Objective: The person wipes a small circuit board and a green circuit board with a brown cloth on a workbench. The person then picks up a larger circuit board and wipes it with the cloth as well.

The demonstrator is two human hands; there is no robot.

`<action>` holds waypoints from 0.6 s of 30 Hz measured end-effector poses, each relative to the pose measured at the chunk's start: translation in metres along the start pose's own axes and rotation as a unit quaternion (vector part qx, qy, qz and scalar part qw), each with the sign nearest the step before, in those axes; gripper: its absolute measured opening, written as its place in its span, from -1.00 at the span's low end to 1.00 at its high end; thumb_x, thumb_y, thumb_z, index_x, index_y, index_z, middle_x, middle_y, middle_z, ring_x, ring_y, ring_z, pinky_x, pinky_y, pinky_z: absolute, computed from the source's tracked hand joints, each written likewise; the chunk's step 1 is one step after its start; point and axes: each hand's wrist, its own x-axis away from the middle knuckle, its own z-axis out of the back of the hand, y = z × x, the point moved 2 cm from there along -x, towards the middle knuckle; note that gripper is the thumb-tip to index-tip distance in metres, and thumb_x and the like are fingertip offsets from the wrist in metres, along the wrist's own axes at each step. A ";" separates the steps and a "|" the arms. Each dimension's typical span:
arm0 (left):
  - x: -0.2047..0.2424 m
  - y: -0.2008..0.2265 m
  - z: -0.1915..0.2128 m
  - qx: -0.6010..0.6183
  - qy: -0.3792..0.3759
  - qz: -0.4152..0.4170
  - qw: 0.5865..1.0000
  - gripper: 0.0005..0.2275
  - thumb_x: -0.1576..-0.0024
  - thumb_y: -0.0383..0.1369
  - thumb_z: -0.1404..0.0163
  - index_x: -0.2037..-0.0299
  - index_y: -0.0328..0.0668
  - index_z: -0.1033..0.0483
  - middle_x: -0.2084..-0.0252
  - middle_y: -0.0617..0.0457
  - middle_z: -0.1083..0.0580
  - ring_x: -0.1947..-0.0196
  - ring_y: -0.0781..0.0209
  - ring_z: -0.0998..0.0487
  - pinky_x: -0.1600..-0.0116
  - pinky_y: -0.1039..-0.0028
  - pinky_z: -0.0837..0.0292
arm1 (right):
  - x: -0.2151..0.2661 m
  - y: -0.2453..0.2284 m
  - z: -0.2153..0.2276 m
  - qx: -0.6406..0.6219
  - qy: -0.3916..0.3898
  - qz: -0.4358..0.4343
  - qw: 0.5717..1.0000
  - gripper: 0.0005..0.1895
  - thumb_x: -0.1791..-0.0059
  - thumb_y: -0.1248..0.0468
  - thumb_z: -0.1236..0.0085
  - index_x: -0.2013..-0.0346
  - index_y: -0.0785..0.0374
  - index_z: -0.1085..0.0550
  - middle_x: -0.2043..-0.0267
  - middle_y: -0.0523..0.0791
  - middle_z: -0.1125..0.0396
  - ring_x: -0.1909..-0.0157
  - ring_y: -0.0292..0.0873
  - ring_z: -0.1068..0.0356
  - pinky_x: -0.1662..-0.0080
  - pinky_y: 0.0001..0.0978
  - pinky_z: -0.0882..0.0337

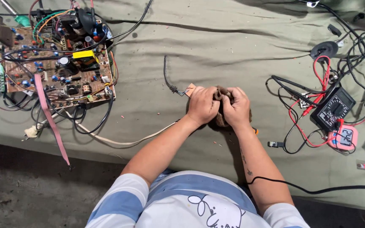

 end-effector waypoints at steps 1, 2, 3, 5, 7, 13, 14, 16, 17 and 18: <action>-0.001 0.002 0.001 -0.001 0.000 0.000 1.000 -0.84 0.12 -0.34 0.06 0.32 -0.03 -0.38 0.57 0.00 -0.35 0.46 -0.11 -0.53 0.15 0.18 -0.44 | 0.001 -0.002 0.000 -0.001 0.000 0.000 1.000 -0.91 0.00 0.39 -0.20 0.22 0.20 -0.58 0.41 -0.05 -0.33 0.33 0.06 -0.37 0.18 -0.18 -0.37; -0.002 0.003 0.002 -0.004 -0.005 0.000 1.000 -0.86 0.12 -0.34 0.07 0.34 -0.04 -0.37 0.58 -0.01 -0.34 0.48 -0.12 -0.52 0.18 0.16 -0.43 | 0.001 -0.003 0.001 0.002 0.003 0.002 1.000 -0.95 -0.04 0.34 -0.18 0.24 0.22 -0.57 0.44 -0.03 -0.30 0.34 0.07 -0.35 0.21 -0.17 -0.35; -0.002 0.006 0.002 -0.007 -0.011 -0.001 1.000 -0.88 0.11 -0.34 0.08 0.37 -0.05 -0.36 0.60 -0.02 -0.32 0.50 -0.14 -0.50 0.20 0.15 -0.41 | 0.002 -0.005 0.002 0.005 0.006 0.004 1.000 -0.91 -0.08 0.29 -0.16 0.26 0.25 -0.56 0.46 -0.01 -0.27 0.36 0.08 -0.33 0.24 -0.16 -0.33; 0.001 0.001 0.000 -0.012 -0.005 -0.012 1.000 -0.91 0.08 -0.34 0.07 0.40 -0.06 -0.34 0.59 -0.04 -0.31 0.49 -0.14 -0.50 0.22 0.14 -0.41 | 0.006 0.015 -0.001 -0.002 0.014 -0.008 1.000 -0.84 -0.09 0.27 -0.16 0.35 0.26 -0.52 0.51 0.02 -0.23 0.39 0.14 -0.32 0.25 -0.13 -0.33; 0.000 0.002 0.001 -0.016 0.002 -0.023 1.000 -0.92 0.04 -0.34 0.06 0.43 -0.06 -0.31 0.57 -0.06 -0.30 0.48 -0.14 -0.50 0.23 0.14 -0.40 | 0.008 0.031 -0.004 -0.008 0.022 -0.019 1.000 -0.76 -0.11 0.25 -0.16 0.43 0.27 -0.49 0.56 0.05 -0.20 0.42 0.19 -0.30 0.27 -0.11 -0.33; -0.007 0.011 0.010 0.021 0.009 -0.014 1.000 -0.89 -0.20 -0.30 0.06 0.17 -0.07 -0.47 0.43 0.03 -0.43 0.34 -0.05 -0.58 0.09 0.21 -0.45 | 0.008 0.040 -0.004 -0.022 0.067 -0.077 0.995 -0.64 -0.15 0.19 -0.12 0.51 0.21 -0.41 0.62 -0.07 -0.14 0.43 -0.22 -0.14 0.28 -0.27 -0.26; -0.007 0.010 0.009 0.019 0.007 -0.012 1.000 -0.87 -0.23 -0.27 0.08 0.16 -0.08 -0.47 0.42 0.03 -0.44 0.33 -0.05 -0.58 0.08 0.22 -0.45 | 0.007 0.044 -0.004 -0.020 0.070 -0.064 0.995 -0.61 -0.17 0.16 -0.12 0.52 0.22 -0.40 0.62 -0.02 -0.14 0.45 -0.12 -0.17 0.28 -0.24 -0.26; -0.008 0.010 0.010 0.019 0.001 -0.009 1.000 -0.85 -0.27 -0.25 0.09 0.14 -0.08 -0.48 0.41 0.03 -0.45 0.31 -0.04 -0.59 0.07 0.22 -0.45 | 0.006 0.035 -0.001 -0.016 0.074 -0.057 0.995 -0.58 -0.18 0.14 -0.11 0.53 0.24 -0.39 0.62 0.02 -0.14 0.48 -0.01 -0.20 0.28 -0.21 -0.27; -0.009 0.011 0.011 0.030 0.005 -0.018 0.999 -0.86 -0.27 -0.28 0.10 0.18 -0.15 -0.46 0.43 -0.05 -0.42 0.35 -0.14 -0.57 0.12 0.15 -0.44 | 0.004 0.021 0.003 -0.021 0.076 -0.039 0.996 -0.68 -0.16 0.19 -0.12 0.44 0.25 -0.45 0.57 0.04 -0.18 0.44 0.04 -0.25 0.26 -0.18 -0.30; -0.011 0.012 0.012 0.040 0.008 -0.026 0.999 -0.86 -0.26 -0.31 0.10 0.21 -0.21 -0.44 0.46 -0.12 -0.40 0.39 -0.23 -0.54 0.17 0.07 -0.43 | 0.001 0.009 0.006 -0.027 0.079 -0.021 0.996 -0.77 -0.15 0.23 -0.13 0.35 0.26 -0.51 0.51 0.06 -0.23 0.41 0.10 -0.30 0.24 -0.15 -0.33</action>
